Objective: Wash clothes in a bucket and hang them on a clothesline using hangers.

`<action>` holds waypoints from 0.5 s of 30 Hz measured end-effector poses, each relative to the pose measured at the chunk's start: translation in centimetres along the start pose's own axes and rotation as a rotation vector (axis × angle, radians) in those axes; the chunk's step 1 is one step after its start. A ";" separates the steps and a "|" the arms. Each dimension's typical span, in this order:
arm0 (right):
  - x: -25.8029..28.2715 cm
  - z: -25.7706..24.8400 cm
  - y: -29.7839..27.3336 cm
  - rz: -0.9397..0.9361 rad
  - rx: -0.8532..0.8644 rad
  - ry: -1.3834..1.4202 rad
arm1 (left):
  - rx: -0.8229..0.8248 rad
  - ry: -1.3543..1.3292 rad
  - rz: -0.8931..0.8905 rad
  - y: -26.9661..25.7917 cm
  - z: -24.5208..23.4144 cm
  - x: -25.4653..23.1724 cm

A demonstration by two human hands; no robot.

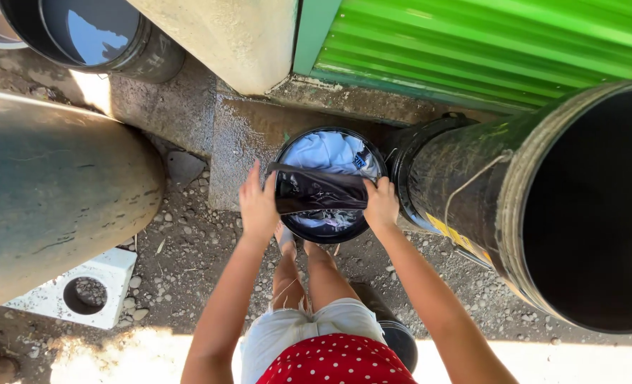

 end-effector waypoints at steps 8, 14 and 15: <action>3.8 4.5 2.6 0.183 0.614 -0.112 | 0.212 0.227 -0.126 2.2 14.3 -2.1; 2.3 10.5 4.3 0.232 0.608 0.039 | 0.622 -0.048 -0.427 2.7 20.2 -0.3; 1.9 11.3 4.6 0.236 0.616 0.035 | 0.630 -0.053 -0.429 2.5 22.1 0.4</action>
Point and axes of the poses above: each hand's wrist, its own y-axis towards the middle knuckle, its own z-axis out of the palm, x = y × z, the point moved 4 cm from there along y, towards the middle knuckle, and after that the axes turned 13 degrees about x, right-handed, at the moved point
